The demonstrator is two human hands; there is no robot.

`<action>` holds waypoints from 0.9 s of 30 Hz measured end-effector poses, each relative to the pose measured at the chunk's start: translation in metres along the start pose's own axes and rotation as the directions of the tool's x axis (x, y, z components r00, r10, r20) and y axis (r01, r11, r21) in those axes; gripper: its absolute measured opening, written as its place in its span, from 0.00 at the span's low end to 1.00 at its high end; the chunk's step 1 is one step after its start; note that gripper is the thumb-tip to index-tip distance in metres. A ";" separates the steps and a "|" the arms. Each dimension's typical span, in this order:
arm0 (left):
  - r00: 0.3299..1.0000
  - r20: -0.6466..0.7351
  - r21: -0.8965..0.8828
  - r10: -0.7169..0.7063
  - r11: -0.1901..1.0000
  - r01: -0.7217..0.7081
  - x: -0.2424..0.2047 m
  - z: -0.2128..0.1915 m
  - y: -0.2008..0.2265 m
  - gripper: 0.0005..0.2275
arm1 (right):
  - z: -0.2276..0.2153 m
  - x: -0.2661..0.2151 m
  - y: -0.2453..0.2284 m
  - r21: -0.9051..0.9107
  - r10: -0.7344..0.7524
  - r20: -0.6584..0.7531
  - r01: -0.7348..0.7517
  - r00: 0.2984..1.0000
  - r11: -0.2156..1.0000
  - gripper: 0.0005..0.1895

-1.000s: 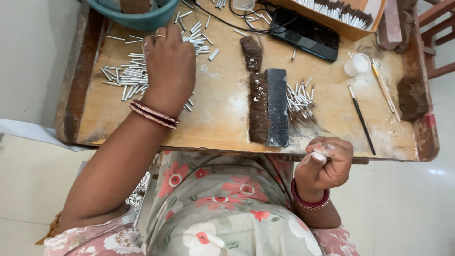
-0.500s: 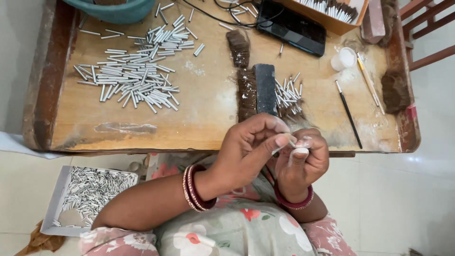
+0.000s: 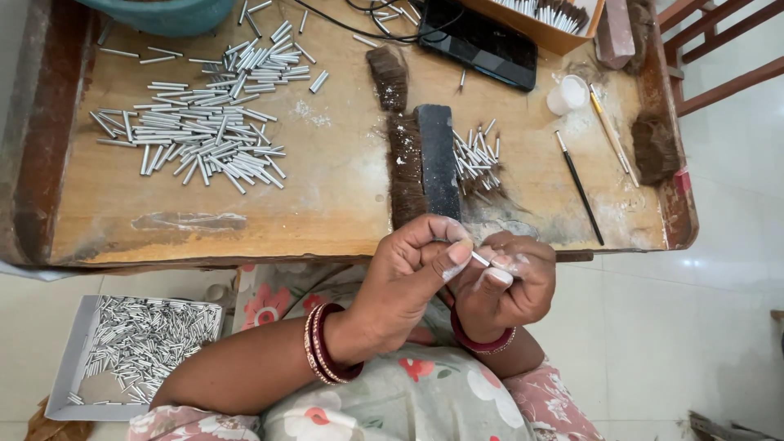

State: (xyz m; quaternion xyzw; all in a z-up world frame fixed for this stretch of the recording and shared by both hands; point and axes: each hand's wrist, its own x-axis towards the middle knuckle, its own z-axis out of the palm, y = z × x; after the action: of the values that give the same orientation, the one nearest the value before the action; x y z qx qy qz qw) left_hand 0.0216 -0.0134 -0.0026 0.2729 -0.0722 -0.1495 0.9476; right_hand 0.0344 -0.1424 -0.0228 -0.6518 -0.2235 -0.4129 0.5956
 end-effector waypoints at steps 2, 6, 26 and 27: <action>0.999 0.027 0.002 0.027 1.000 -0.027 -0.002 0.001 0.000 0.06 | -0.009 0.009 -0.008 -0.168 -0.091 0.042 0.097 0.995 0.981 0.15; 0.989 0.049 0.261 0.142 0.954 -0.150 -0.009 0.005 0.010 0.06 | -0.024 0.033 -0.028 -0.384 -0.203 0.323 0.324 0.924 0.865 0.05; 0.970 0.043 0.374 0.239 0.896 -0.237 -0.017 0.005 0.007 0.06 | -0.031 0.024 -0.024 -0.152 0.076 0.238 -0.040 0.968 0.988 0.07; 0.965 0.060 0.380 0.254 0.888 -0.257 -0.016 0.004 0.007 0.06 | -0.029 0.023 -0.022 -0.119 0.035 0.242 -0.006 0.970 0.993 0.07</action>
State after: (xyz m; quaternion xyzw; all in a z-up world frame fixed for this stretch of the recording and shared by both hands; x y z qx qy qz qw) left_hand 0.0068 -0.0047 0.0038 0.4411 -0.1394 -0.0077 0.8865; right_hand 0.0222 -0.1710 0.0076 -0.7337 -0.2634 -0.3360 0.5286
